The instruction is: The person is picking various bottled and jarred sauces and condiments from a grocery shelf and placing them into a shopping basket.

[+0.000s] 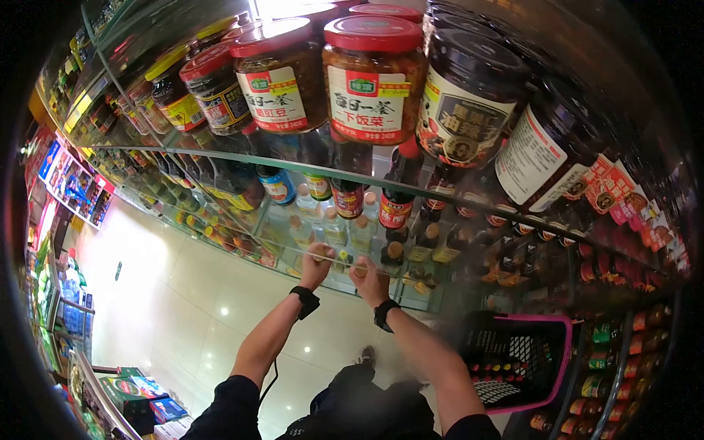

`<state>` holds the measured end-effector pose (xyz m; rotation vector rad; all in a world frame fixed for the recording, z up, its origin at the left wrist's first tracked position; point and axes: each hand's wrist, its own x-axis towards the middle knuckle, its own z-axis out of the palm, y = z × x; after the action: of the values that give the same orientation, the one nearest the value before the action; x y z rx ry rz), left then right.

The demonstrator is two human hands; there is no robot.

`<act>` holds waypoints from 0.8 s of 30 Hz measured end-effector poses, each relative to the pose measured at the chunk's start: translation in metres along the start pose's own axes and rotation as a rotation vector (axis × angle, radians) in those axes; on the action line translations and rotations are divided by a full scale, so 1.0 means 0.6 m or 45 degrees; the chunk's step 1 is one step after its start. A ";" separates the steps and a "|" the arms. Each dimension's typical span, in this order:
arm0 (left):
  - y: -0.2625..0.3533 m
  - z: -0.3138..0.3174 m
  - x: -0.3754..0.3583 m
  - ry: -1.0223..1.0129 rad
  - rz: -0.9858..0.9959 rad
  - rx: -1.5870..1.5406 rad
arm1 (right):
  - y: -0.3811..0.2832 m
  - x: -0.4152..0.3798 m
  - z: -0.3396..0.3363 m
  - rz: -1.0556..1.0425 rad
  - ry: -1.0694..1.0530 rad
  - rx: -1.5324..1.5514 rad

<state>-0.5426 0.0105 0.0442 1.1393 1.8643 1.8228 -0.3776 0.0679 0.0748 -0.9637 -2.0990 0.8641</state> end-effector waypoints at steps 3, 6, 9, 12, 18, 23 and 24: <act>0.025 -0.013 -0.031 -0.035 -0.048 0.099 | -0.004 -0.020 -0.032 -0.007 -0.039 -0.090; 0.044 -0.019 -0.057 -0.066 -0.083 0.126 | -0.011 -0.047 -0.059 -0.032 -0.069 -0.096; 0.079 -0.024 -0.079 -0.226 -0.212 0.171 | -0.009 -0.079 -0.088 -0.032 -0.113 -0.054; 0.122 -0.014 -0.106 -0.265 -0.298 0.140 | -0.002 -0.110 -0.122 -0.077 -0.139 -0.043; 0.204 0.048 -0.140 -0.551 -0.324 0.133 | 0.002 -0.151 -0.219 0.079 -0.173 -0.047; 0.257 0.143 -0.166 -0.693 -0.159 0.074 | -0.003 -0.169 -0.325 0.133 -0.062 -0.071; 0.275 0.163 -0.173 -0.714 -0.151 0.066 | 0.008 -0.178 -0.344 0.145 -0.044 -0.080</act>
<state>-0.3544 -0.0127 0.1517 1.3506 1.6080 1.2257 -0.1616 0.0432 0.1560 -1.1179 -2.1279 0.8818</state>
